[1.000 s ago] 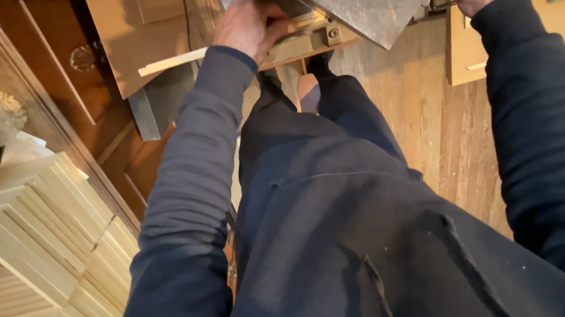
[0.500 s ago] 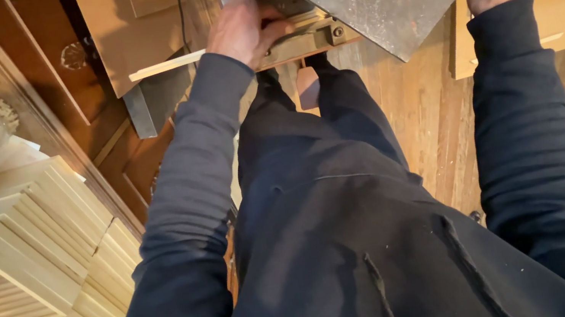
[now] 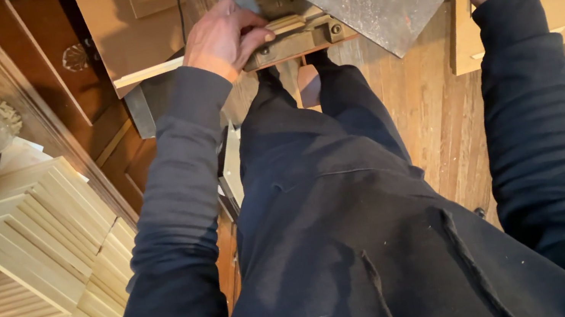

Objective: Cutting wooden frame strips using a manual miter trimmer to precise angles.

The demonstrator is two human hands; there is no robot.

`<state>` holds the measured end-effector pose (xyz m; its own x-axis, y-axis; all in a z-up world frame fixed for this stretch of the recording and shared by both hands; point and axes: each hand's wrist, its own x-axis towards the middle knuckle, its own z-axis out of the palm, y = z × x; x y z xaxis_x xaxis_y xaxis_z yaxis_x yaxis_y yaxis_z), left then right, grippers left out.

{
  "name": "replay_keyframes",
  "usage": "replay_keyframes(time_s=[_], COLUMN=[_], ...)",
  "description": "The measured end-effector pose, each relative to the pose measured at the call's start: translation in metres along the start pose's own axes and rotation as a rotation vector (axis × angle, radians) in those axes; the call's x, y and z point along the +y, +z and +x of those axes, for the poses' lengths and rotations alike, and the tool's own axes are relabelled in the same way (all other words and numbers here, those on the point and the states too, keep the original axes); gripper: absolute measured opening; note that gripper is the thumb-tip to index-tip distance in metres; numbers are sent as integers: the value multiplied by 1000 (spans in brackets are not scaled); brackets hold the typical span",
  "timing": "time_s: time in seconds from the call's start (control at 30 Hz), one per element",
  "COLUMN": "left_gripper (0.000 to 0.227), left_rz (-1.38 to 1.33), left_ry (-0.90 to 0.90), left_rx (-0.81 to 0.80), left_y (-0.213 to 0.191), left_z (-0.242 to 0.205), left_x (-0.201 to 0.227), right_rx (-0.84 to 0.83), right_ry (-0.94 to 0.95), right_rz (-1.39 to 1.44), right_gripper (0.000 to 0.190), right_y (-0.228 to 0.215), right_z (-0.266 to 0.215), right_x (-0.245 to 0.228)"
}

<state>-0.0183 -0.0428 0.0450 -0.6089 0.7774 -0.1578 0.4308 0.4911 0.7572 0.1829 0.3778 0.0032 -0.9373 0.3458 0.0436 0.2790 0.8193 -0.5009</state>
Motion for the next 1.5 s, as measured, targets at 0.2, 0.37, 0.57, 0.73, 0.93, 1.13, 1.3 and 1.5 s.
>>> replay_keyframes(time_s=[0.2,0.37,0.57,0.73,0.93,1.13,1.3,1.5], left_gripper=[22,24,24,45,46,45,45,37], left_rz=[-69,-146,-377,-1265,-1362,-1439,-1516,-1287], left_ry=[3,-14,-349,-778,-738,-772,-739,-459], left_rx=[-79,-156,-162,-240,-147,-78,25,158], left_y=[-6,-26,-49,-71,-73,-62,-55,-52], left_z=[3,4,-28,-68,-94,-111,-123,-126], left_x=[-4,-7,-30,-38,-46,-52,-38,2], right_rx=[2,7,19,49,-18,-84,-98,-96], right_ry=[-33,-29,4,-45,71,174,385,414], right_rz=[-67,-95,26,74,224,298,769,1031], right_gripper=[49,45,32,28,21,24,32,40], right_y=[8,11,5,-2,6,20,23,48], right_z=[-1,2,11,21,17,6,12,0], right_x=[5,0,-15,-40,-34,-15,-26,30])
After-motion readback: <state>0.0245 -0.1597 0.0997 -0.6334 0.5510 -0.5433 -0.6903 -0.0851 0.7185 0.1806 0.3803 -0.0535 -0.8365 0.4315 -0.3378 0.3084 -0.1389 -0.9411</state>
